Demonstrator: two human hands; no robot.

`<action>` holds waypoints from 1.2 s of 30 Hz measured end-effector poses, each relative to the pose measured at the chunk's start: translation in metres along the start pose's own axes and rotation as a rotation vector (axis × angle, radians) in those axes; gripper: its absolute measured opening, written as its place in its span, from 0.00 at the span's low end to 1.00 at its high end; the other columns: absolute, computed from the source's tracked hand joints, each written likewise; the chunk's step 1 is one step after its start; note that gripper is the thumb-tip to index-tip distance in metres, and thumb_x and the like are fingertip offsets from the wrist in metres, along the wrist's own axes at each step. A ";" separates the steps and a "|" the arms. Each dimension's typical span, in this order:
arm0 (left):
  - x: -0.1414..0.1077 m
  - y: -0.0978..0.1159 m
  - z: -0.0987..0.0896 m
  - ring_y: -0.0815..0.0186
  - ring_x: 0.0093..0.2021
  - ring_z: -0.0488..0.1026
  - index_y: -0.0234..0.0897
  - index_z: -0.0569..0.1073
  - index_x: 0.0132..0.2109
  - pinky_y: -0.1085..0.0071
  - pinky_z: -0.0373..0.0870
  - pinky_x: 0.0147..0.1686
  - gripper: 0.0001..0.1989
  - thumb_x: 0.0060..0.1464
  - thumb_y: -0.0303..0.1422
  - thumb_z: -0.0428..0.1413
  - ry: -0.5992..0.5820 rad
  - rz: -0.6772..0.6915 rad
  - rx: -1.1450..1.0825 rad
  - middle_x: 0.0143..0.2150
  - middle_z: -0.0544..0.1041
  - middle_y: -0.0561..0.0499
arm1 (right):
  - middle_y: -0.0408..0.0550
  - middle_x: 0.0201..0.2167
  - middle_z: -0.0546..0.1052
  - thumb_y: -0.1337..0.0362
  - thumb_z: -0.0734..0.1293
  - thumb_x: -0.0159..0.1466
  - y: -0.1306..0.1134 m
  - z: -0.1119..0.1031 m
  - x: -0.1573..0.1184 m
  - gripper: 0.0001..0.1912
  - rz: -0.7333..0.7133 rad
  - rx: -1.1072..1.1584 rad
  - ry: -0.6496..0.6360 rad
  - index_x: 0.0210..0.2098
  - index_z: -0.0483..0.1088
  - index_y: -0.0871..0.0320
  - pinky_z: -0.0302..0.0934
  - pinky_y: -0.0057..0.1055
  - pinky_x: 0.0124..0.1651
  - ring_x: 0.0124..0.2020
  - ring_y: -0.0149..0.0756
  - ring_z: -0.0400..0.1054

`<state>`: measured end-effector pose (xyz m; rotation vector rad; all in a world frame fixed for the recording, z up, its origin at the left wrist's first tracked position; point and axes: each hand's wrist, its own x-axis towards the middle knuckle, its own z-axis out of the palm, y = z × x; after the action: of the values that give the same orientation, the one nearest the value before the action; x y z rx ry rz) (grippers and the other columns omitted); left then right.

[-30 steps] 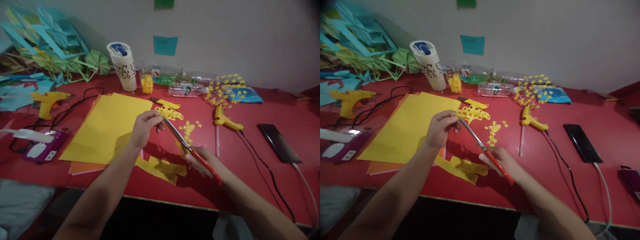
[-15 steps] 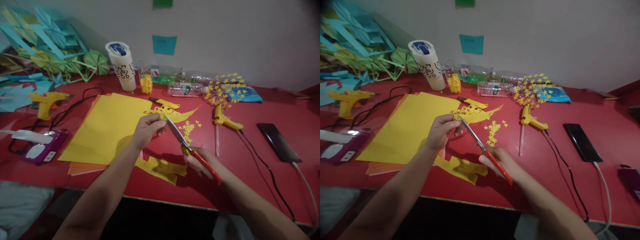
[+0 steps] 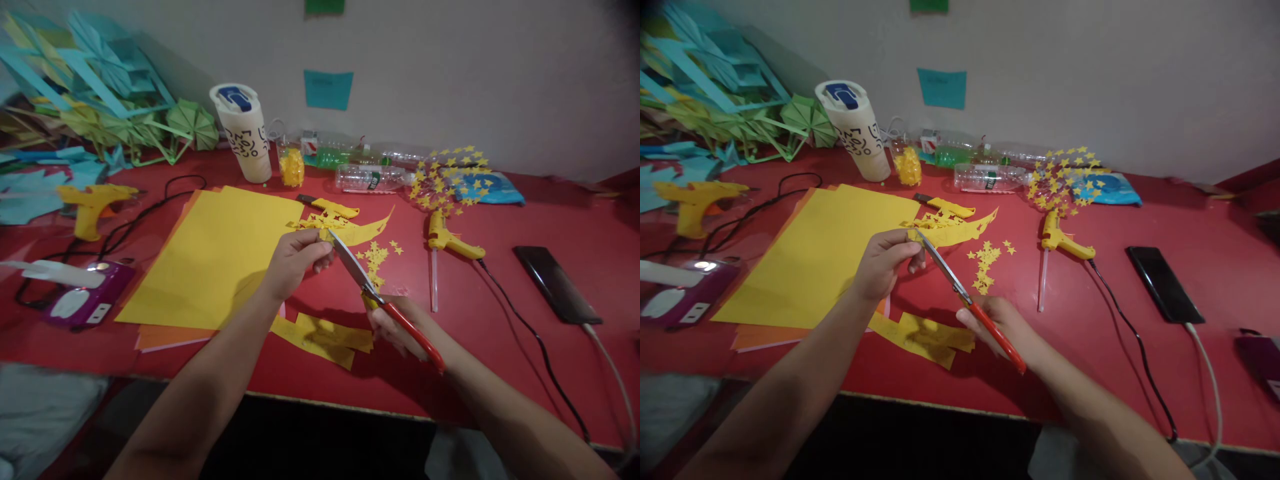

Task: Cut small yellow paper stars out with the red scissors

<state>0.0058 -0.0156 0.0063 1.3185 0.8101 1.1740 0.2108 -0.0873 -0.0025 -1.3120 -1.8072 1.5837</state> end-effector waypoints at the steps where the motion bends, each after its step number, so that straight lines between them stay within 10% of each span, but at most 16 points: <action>1: 0.000 0.000 0.000 0.77 0.17 0.62 0.35 0.70 0.20 0.77 0.61 0.19 0.11 0.48 0.29 0.53 0.001 -0.004 0.000 0.18 0.70 0.54 | 0.38 0.15 0.60 0.37 0.55 0.60 -0.001 0.000 0.000 0.28 0.001 0.001 0.000 0.22 0.55 0.56 0.43 0.24 0.14 0.13 0.22 0.50; 36: 0.003 -0.002 -0.001 0.75 0.19 0.66 0.35 0.72 0.22 0.77 0.63 0.20 0.09 0.47 0.31 0.55 0.086 -0.026 -0.108 0.18 0.71 0.54 | 0.37 0.14 0.56 0.39 0.61 0.58 0.009 -0.001 0.003 0.27 0.001 -0.012 0.061 0.21 0.55 0.55 0.44 0.24 0.16 0.16 0.25 0.50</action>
<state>0.0058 -0.0125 0.0044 1.1730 0.8115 1.2436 0.2137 -0.0851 -0.0118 -1.3518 -1.7820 1.5196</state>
